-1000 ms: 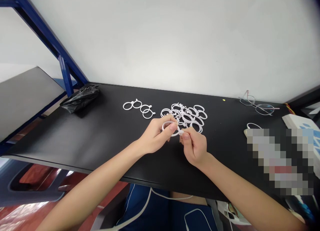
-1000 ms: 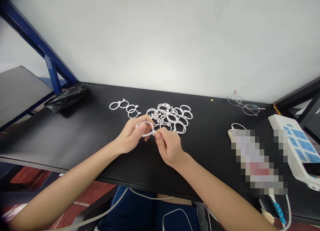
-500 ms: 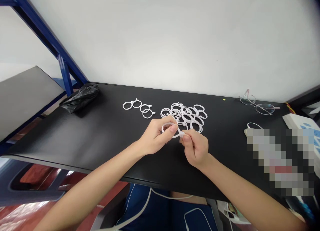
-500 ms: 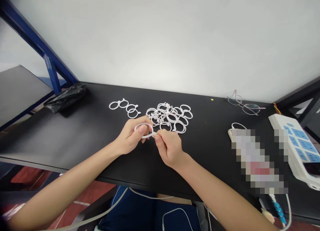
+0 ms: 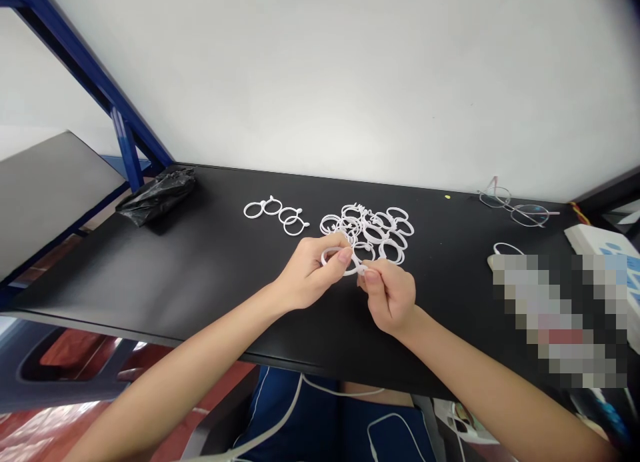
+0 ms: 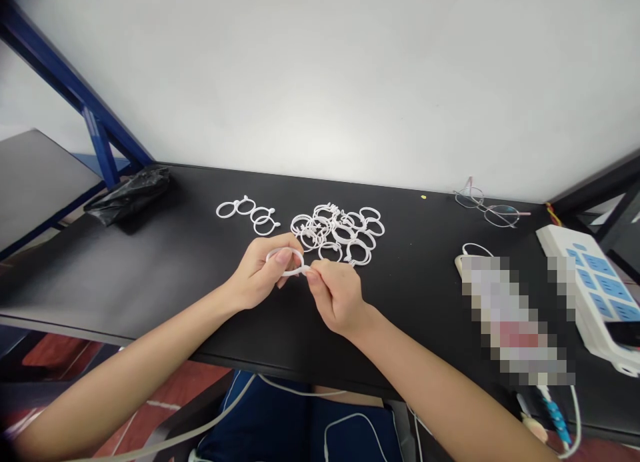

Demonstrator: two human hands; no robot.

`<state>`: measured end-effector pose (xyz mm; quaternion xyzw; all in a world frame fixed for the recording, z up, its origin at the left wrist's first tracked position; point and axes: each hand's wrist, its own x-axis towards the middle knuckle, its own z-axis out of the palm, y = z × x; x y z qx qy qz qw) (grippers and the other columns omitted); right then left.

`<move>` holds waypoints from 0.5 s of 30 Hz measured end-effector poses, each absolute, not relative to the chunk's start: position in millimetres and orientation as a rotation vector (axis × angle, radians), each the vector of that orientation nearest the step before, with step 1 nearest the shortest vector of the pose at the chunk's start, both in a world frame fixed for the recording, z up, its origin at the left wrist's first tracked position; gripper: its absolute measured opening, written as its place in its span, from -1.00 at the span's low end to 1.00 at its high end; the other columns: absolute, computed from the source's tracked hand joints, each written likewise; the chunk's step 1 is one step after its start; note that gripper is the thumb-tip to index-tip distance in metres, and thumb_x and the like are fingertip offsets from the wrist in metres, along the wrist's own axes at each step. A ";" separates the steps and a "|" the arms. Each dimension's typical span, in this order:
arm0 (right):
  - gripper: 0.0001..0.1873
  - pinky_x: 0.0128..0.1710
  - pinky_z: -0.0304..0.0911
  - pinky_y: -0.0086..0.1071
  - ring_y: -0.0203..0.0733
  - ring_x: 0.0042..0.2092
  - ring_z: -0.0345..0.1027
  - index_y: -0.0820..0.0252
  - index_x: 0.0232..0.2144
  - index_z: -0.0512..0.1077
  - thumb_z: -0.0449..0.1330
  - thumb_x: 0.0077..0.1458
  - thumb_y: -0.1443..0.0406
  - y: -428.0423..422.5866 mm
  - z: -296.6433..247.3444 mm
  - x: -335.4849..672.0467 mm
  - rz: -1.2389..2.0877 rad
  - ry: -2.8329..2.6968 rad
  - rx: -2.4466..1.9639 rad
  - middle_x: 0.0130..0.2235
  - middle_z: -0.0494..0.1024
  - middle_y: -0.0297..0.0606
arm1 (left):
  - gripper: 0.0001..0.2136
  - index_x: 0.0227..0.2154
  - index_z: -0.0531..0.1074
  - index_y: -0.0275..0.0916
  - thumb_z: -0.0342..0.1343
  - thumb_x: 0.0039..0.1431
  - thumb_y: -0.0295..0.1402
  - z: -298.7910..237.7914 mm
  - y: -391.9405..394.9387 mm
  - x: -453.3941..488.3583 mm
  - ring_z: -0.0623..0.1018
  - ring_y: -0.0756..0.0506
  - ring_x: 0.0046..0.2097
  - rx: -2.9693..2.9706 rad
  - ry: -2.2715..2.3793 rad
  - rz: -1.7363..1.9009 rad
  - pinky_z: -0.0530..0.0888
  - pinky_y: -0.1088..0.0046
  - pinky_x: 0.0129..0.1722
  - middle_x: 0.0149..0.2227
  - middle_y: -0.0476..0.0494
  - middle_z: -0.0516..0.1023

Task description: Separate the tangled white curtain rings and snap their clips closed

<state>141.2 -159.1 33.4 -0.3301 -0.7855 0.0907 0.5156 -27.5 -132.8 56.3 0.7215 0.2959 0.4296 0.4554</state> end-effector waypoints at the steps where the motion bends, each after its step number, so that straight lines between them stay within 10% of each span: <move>1: -0.74 -0.58 0.11 -0.45 -0.35 -0.61 0.17 0.11 -0.41 0.29 -0.07 0.34 0.32 -159.2 33.4 141.2 0.222 -1.886 -0.794 -0.61 0.29 -0.44 | -0.57 -0.50 0.32 -0.27 -0.10 0.33 -0.03 56.3 -132.7 -27.5 0.24 0.06 -0.57 1.780 0.729 1.059 0.21 0.50 -0.53 -0.62 0.06 0.23; 15: -0.75 -0.61 0.07 -0.49 -0.40 -0.62 0.12 0.12 -0.41 0.27 -0.07 0.33 0.36 -157.7 29.7 140.0 0.318 -1.844 -0.789 -0.59 0.25 -0.46 | -0.56 -0.45 0.34 -0.27 -0.12 0.32 0.01 50.1 -129.4 -27.5 0.27 0.07 -0.57 1.784 0.715 1.072 0.25 0.51 -0.52 -0.62 0.08 0.21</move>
